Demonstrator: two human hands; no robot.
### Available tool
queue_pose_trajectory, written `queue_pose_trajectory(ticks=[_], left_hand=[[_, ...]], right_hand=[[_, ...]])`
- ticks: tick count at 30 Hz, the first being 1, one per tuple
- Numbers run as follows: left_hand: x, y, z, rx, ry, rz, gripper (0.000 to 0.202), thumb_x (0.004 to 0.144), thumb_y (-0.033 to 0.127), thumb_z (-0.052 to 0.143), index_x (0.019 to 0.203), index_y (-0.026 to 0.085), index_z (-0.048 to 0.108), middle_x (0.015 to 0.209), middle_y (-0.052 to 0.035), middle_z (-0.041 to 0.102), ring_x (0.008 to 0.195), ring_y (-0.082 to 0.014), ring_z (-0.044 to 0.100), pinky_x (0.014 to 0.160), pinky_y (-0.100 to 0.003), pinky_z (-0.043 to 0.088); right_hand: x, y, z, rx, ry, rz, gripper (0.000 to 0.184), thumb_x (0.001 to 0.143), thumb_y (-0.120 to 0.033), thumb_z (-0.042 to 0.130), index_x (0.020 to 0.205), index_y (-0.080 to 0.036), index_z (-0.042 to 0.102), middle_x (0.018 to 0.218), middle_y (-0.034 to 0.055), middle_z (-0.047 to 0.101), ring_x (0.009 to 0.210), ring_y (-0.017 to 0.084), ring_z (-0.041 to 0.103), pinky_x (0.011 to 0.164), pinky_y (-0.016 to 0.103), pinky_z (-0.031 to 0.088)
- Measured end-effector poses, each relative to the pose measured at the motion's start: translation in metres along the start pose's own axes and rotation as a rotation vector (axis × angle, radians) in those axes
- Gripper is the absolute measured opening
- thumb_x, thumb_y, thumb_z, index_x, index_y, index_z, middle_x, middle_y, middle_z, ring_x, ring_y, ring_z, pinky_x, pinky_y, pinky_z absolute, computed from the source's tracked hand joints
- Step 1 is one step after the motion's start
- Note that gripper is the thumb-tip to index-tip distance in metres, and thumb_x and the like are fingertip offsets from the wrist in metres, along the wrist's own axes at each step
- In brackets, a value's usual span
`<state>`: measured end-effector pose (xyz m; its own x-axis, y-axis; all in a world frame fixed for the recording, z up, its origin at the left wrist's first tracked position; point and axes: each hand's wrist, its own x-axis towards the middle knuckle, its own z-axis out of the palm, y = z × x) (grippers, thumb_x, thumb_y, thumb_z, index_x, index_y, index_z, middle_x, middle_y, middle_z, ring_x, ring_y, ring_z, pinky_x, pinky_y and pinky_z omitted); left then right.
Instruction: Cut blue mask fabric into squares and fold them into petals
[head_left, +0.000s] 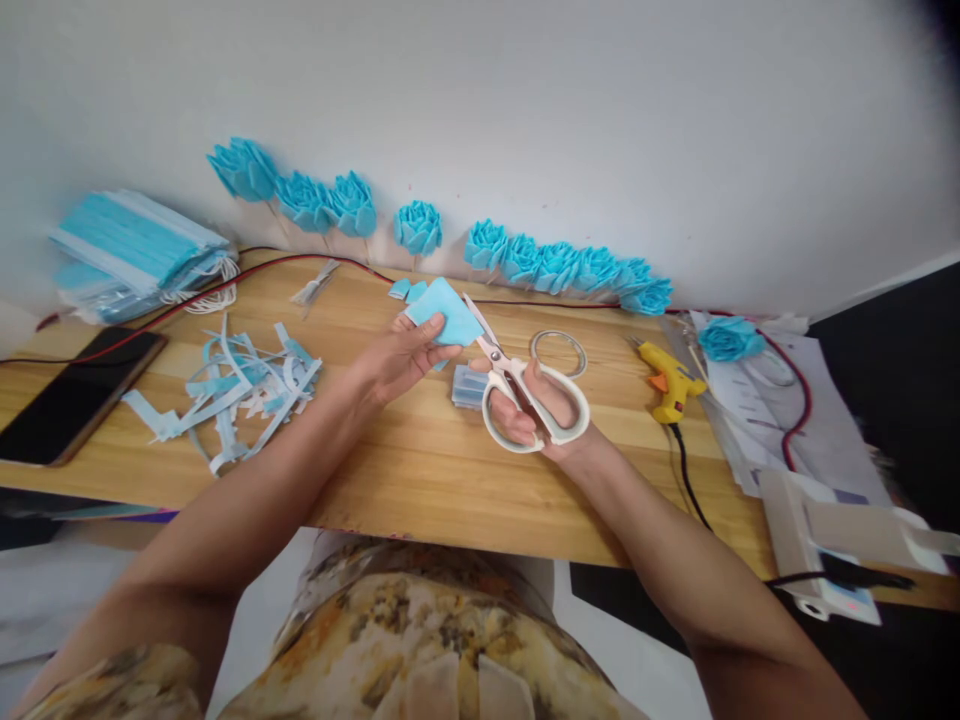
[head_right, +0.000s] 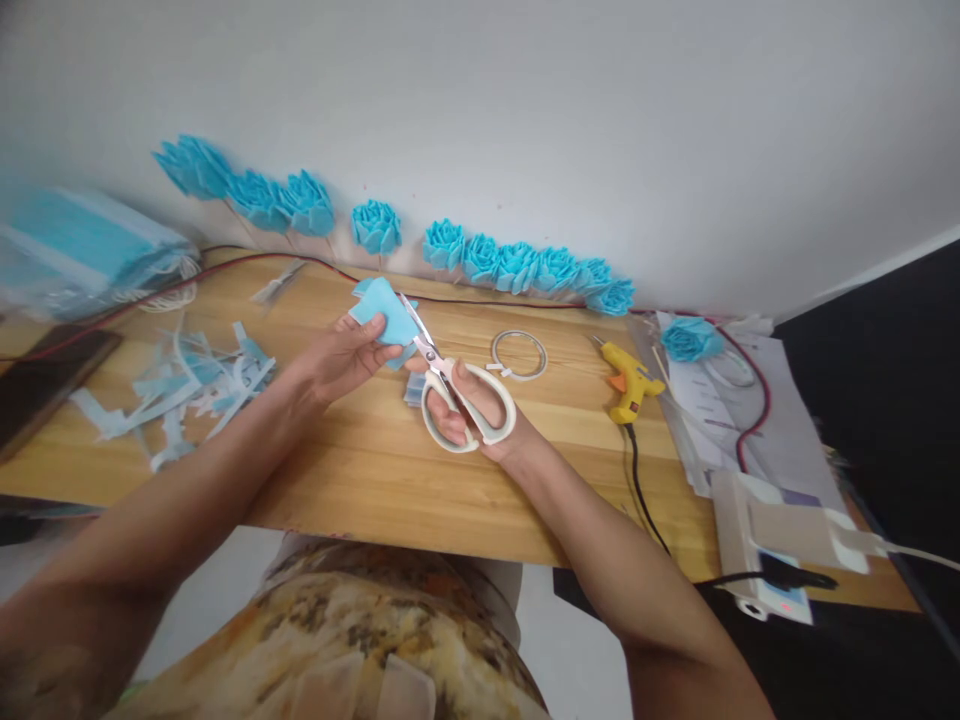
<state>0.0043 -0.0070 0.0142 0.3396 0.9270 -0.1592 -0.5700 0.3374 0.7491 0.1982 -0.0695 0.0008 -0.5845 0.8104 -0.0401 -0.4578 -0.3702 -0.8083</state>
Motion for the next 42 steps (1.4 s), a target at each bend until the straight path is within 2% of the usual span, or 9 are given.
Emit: queue_pose_trajectory(ticks=[3, 9, 15, 20, 27, 31, 37, 42], left_hand=[[0.000, 0.000, -0.001, -0.001, -0.006, 0.000, 0.010, 0.083, 0.008, 0.071, 0.091, 0.014, 0.069, 0.081, 0.0002, 0.075, 0.066, -0.0104, 0.072, 0.062, -0.018, 0.061], [0.002, 0.001, -0.004, 0.015, -0.037, 0.042, 0.016, 0.079, 0.012, 0.077, 0.093, 0.014, 0.070, 0.088, -0.0022, 0.077, 0.071, -0.0125, 0.073, 0.064, -0.019, 0.062], [0.003, 0.002, -0.006, 0.051, -0.029, 0.088, 0.025, 0.073, 0.017, 0.083, 0.094, 0.011, 0.072, 0.085, -0.0029, 0.076, 0.070, -0.0141, 0.073, 0.062, -0.022, 0.063], [0.003, 0.002, -0.007, 0.083, -0.019, 0.113, 0.025, 0.073, 0.018, 0.083, 0.094, 0.011, 0.072, 0.090, -0.0045, 0.077, 0.075, -0.0153, 0.074, 0.062, -0.021, 0.062], [-0.001, -0.004, 0.000, 0.085, -0.093, 0.117, 0.033, 0.065, 0.022, 0.089, 0.093, 0.013, 0.074, 0.089, -0.0035, 0.078, 0.071, -0.0139, 0.073, 0.060, -0.019, 0.061], [-0.004, -0.009, 0.003, 0.109, -0.136, 0.089, 0.031, 0.066, 0.024, 0.089, 0.091, 0.012, 0.074, 0.081, -0.0033, 0.077, 0.071, -0.0151, 0.072, 0.060, -0.021, 0.060], [-0.003, -0.011, 0.003, 0.104, -0.065, 0.065, 0.025, 0.071, 0.019, 0.085, 0.091, 0.014, 0.072, 0.081, -0.0014, 0.075, 0.071, -0.0138, 0.071, 0.063, -0.023, 0.059], [-0.003, -0.012, 0.002, 0.112, -0.081, 0.081, 0.027, 0.069, 0.022, 0.086, 0.091, 0.014, 0.072, 0.083, -0.0020, 0.076, 0.071, -0.0134, 0.070, 0.064, -0.022, 0.059]], right_hand=[[0.000, -0.001, 0.001, -0.013, 0.017, 0.007, 0.053, 0.081, -0.062, 0.068, 0.104, -0.014, 0.067, 0.058, -0.0062, 0.052, 0.037, 0.002, 0.027, 0.030, 0.015, 0.026], [-0.002, -0.005, 0.001, -0.034, 0.027, 0.021, 0.055, 0.083, -0.061, 0.066, 0.109, -0.013, 0.066, 0.060, -0.0053, 0.052, 0.038, 0.003, 0.030, 0.031, 0.016, 0.025], [-0.004, -0.009, 0.002, -0.065, -0.060, 0.013, 0.057, 0.086, -0.065, 0.058, 0.117, -0.017, 0.060, 0.063, -0.0038, 0.055, 0.044, 0.007, 0.043, 0.040, 0.020, 0.035], [-0.004, -0.008, 0.003, -0.146, -0.084, -0.001, 0.058, 0.089, -0.065, 0.053, 0.122, -0.017, 0.055, 0.061, -0.0040, 0.055, 0.044, 0.008, 0.044, 0.041, 0.021, 0.035], [-0.004, -0.007, 0.000, -0.147, -0.081, -0.017, 0.058, 0.091, -0.064, 0.051, 0.128, -0.020, 0.052, 0.063, -0.0034, 0.056, 0.044, 0.009, 0.045, 0.041, 0.021, 0.036], [-0.003, -0.007, 0.001, -0.154, -0.060, -0.032, 0.062, 0.090, -0.064, 0.053, 0.135, -0.021, 0.049, 0.063, -0.0037, 0.056, 0.044, 0.009, 0.044, 0.041, 0.022, 0.036], [-0.001, -0.003, 0.003, -0.118, 0.016, -0.076, 0.063, 0.088, -0.062, 0.058, 0.134, -0.020, 0.051, 0.060, -0.0042, 0.056, 0.042, 0.008, 0.040, 0.038, 0.021, 0.035], [-0.001, 0.000, 0.002, -0.070, 0.054, -0.095, 0.065, 0.086, -0.060, 0.063, 0.137, -0.022, 0.050, 0.064, -0.0039, 0.056, 0.044, 0.007, 0.040, 0.037, 0.019, 0.035]])
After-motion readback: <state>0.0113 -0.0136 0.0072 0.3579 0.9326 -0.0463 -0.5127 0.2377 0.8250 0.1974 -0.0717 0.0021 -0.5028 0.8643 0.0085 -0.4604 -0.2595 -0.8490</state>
